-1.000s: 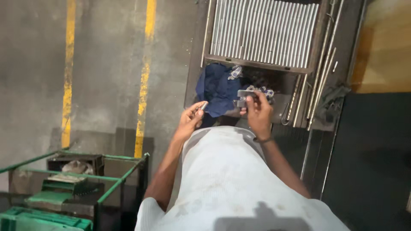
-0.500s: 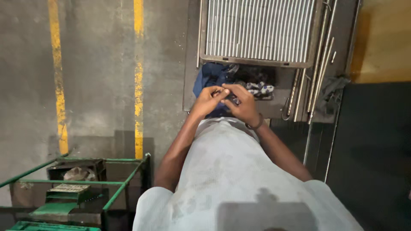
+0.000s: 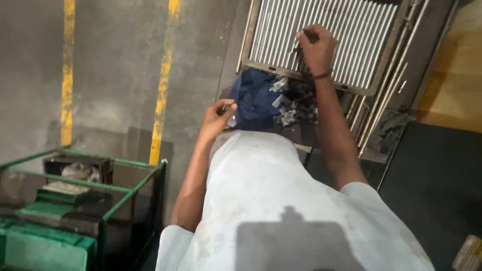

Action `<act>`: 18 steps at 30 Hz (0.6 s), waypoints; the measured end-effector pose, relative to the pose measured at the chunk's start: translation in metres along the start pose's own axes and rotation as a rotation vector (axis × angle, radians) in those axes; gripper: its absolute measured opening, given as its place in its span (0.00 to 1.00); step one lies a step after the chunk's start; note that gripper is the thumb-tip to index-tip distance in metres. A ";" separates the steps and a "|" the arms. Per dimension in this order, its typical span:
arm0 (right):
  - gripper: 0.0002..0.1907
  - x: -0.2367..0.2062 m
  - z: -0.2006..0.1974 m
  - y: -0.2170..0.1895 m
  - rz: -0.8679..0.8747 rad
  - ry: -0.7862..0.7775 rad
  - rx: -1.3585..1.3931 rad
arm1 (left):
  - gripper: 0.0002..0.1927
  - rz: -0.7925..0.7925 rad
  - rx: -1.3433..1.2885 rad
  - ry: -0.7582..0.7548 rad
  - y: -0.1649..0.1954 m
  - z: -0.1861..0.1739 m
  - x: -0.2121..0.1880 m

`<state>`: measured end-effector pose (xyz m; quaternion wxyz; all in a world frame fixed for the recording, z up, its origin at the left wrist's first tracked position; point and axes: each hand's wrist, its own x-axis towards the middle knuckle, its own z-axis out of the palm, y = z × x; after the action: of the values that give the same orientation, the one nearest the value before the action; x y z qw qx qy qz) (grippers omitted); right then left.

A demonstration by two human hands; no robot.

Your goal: The person picks up small machined metal parts, wipes and turns them with a blue cloth, and uses a small hand tool on some of them. They place the handled parts into a green plastic crate and move between the machine and the parts trays while working through the pieces.

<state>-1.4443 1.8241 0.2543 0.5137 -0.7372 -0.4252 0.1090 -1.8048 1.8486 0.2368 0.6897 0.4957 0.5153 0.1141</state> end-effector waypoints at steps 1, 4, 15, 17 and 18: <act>0.08 -0.003 0.002 0.004 0.024 -0.031 0.050 | 0.18 0.041 -0.033 0.017 -0.013 -0.003 -0.003; 0.08 -0.008 0.005 0.008 -0.183 0.010 -0.097 | 0.15 0.153 -0.051 0.103 -0.049 -0.004 -0.016; 0.11 -0.012 0.004 -0.006 -0.150 -0.043 -0.054 | 0.13 0.140 -0.146 0.233 -0.140 0.008 -0.101; 0.13 -0.017 0.006 -0.010 0.046 -0.062 0.092 | 0.13 0.016 -0.185 0.250 -0.148 0.001 -0.113; 0.14 -0.018 0.009 -0.012 0.172 -0.072 0.204 | 0.14 -0.040 -0.211 0.265 -0.153 -0.004 -0.120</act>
<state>-1.4665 1.8180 0.2552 0.5592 -0.7105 -0.3651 0.2216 -1.9153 1.6971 0.1859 0.6660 0.3909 0.5968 0.2181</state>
